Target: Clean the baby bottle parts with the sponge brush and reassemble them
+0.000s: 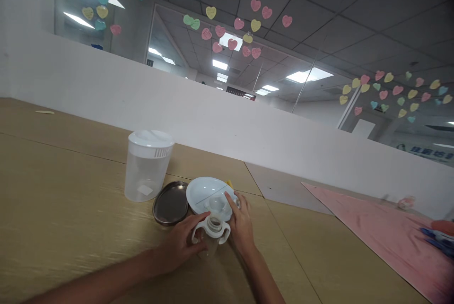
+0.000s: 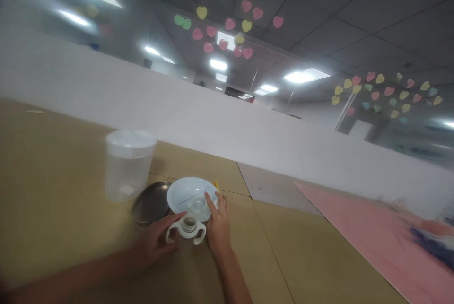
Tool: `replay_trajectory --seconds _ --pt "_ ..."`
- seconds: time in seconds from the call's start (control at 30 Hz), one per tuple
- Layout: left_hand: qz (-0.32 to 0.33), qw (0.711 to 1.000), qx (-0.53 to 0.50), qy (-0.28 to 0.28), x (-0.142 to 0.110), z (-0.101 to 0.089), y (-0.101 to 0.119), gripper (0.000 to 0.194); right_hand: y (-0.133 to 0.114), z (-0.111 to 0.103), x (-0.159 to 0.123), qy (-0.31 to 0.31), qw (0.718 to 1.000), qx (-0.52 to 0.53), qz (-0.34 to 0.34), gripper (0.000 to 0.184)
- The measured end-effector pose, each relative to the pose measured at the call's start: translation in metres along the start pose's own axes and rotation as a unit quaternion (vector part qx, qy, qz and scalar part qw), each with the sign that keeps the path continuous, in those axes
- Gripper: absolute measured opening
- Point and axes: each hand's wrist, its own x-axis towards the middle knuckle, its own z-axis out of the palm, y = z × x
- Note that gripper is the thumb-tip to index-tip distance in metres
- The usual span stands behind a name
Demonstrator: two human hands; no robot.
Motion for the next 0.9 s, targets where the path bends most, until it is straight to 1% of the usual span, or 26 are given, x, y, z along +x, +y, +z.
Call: replay_trajectory --seconds 0.07,0.13,0.27,0.4,0.47,0.57,0.6,0.67,0.73,0.77,0.8,0.83,0.87,0.9 --pt "0.0 1.0 0.002 0.004 0.0 0.0 0.001 0.059 -0.002 -0.002 0.001 0.007 1.0 0.023 -0.001 0.057" --pt "0.0 1.0 0.006 0.004 0.0 0.0 0.002 0.059 -0.003 -0.004 0.001 0.008 0.999 0.047 0.016 0.055" --pt "-0.006 1.0 0.008 -0.003 -0.001 -0.001 0.002 0.059 -0.004 -0.005 0.001 0.01 0.993 0.088 0.073 0.047" --pt "-0.003 1.0 0.009 0.008 0.001 0.0 0.0 0.061 -0.003 -0.002 0.0 -0.007 0.987 0.092 0.129 0.05" --pt "-0.011 1.0 -0.006 0.008 0.001 0.0 -0.002 0.066 -0.003 -0.001 0.0 -0.013 0.988 0.09 0.126 0.047" --pt "-0.017 0.999 -0.044 0.003 0.0 0.002 -0.003 0.075 -0.004 -0.003 0.001 -0.025 0.993 0.076 0.092 0.035" --pt "-0.011 0.999 -0.049 0.005 -0.001 0.001 -0.003 0.075 -0.005 -0.004 0.002 -0.033 0.994 0.068 0.082 0.032" --pt "0.016 0.999 -0.031 0.022 -0.002 -0.001 -0.002 0.069 -0.006 -0.006 0.003 -0.051 0.995 0.049 0.068 0.031" --pt "0.042 0.997 0.019 0.068 -0.001 -0.007 0.0 0.057 -0.005 -0.006 0.003 -0.067 0.995 0.025 0.065 0.033" --pt "0.048 0.992 0.049 0.107 0.001 -0.013 0.0 0.052 -0.004 -0.006 0.002 -0.075 0.995 0.013 0.065 0.035" --pt "0.048 0.983 0.077 0.16 0.004 -0.02 0.0 0.048 -0.003 -0.004 0.001 -0.081 0.995 0.002 0.066 0.036" --pt "0.04 0.969 0.099 0.224 0.008 -0.028 -0.001 0.045 -0.001 -0.003 0.0 -0.084 0.994 -0.007 0.067 0.038" --pt "0.029 0.949 0.113 0.292 0.013 -0.037 -0.002 0.045 0.001 -0.002 -0.001 -0.084 0.994 -0.014 0.066 0.039" --pt "0.021 0.922 0.118 0.368 0.019 -0.048 -0.005 0.047 0.003 0.0 -0.002 -0.082 0.994 -0.02 0.064 0.04"
